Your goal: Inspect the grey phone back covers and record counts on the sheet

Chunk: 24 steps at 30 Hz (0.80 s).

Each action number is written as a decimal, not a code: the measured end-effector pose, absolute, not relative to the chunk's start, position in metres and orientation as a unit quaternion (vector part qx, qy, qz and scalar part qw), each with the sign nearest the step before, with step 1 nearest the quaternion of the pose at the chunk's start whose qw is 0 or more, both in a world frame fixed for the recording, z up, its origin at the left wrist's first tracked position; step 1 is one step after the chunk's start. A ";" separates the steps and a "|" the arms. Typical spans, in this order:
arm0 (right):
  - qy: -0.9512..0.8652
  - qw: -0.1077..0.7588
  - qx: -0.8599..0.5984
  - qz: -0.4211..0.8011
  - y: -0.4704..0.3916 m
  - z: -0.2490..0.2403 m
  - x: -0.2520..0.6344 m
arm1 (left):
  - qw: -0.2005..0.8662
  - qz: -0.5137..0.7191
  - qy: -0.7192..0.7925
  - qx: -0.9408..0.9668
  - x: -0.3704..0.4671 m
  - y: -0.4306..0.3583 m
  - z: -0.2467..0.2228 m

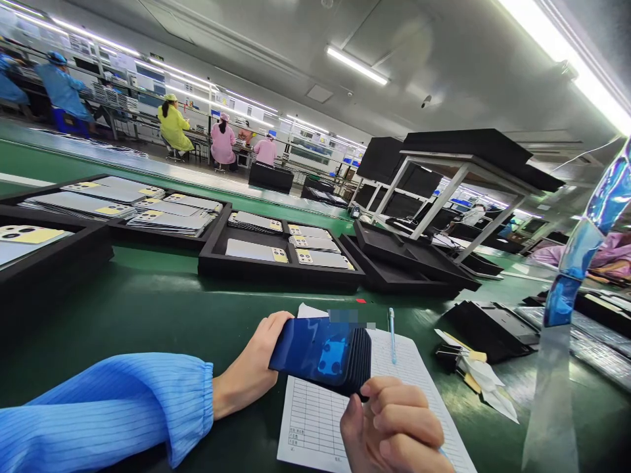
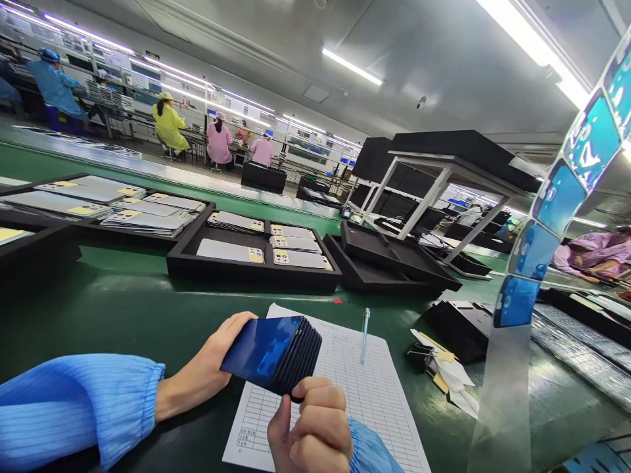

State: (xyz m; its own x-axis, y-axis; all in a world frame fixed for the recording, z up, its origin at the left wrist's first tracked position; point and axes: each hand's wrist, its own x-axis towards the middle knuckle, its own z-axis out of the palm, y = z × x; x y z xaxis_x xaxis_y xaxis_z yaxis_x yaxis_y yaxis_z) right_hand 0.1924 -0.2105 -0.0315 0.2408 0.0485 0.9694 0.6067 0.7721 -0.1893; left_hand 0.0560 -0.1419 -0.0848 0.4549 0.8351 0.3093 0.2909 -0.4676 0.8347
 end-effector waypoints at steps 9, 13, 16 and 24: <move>-0.609 0.722 -0.267 -0.190 -0.211 -0.034 0.195 | 0.348 0.379 0.366 0.775 0.056 -0.146 -0.086; -0.651 0.687 -0.282 -0.156 -0.208 -0.036 0.212 | 0.308 0.384 0.379 0.784 0.053 -0.137 -0.085; -0.679 0.630 -0.376 -0.033 -0.199 -0.036 0.230 | 0.225 0.391 0.406 0.795 0.042 -0.122 -0.086; -0.591 0.530 -0.365 0.487 -0.178 -0.044 0.233 | 0.066 0.381 0.444 0.808 0.017 -0.099 -0.087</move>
